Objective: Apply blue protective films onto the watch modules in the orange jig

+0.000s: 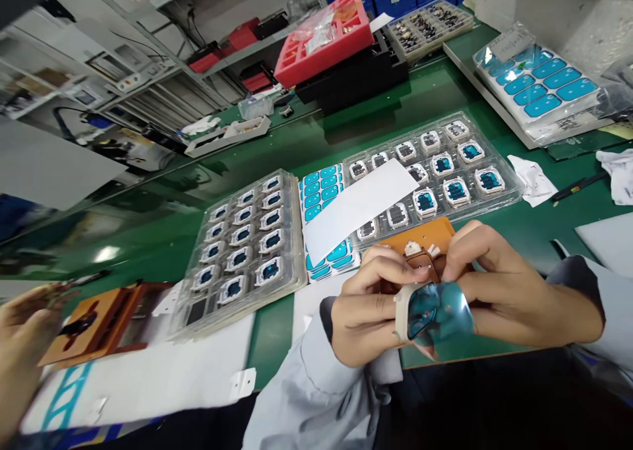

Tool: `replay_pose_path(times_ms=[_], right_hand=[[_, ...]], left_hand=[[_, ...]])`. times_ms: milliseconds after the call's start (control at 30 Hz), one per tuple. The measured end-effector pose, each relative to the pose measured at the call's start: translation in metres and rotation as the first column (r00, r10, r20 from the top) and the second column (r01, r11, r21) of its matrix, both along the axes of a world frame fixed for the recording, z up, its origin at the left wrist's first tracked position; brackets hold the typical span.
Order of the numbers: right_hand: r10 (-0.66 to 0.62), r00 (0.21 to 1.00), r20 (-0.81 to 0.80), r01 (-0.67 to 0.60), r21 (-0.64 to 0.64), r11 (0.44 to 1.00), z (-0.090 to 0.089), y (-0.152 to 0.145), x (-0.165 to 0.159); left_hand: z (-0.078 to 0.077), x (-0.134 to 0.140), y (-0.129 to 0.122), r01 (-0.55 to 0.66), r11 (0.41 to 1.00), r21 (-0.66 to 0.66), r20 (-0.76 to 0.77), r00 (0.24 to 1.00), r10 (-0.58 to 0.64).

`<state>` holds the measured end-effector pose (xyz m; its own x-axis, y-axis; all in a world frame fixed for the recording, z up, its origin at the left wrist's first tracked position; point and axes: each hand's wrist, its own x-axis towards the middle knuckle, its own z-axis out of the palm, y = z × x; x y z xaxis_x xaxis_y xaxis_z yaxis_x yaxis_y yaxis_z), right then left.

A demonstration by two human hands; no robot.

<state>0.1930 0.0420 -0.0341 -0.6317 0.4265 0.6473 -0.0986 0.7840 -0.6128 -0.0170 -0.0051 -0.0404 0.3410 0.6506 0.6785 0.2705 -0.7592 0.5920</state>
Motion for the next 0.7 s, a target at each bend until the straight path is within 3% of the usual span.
replay_pose_path(times_ms=[500,700], right_hand=[[0.042,0.999,-0.015,-0.042,-0.02,0.999,-0.0103,-0.0005,-0.0075],[0.026,0.996,0.088,-0.029,0.028,0.999,-0.0111,-0.0016,-0.0024]], left_hand=[[0.0054,0.0053,0.0015,-0.02,1.0,0.002,-0.044,0.999,0.02],[0.006,0.0057,0.0007,-0.038,0.999,0.022,-0.064,0.997,0.039]])
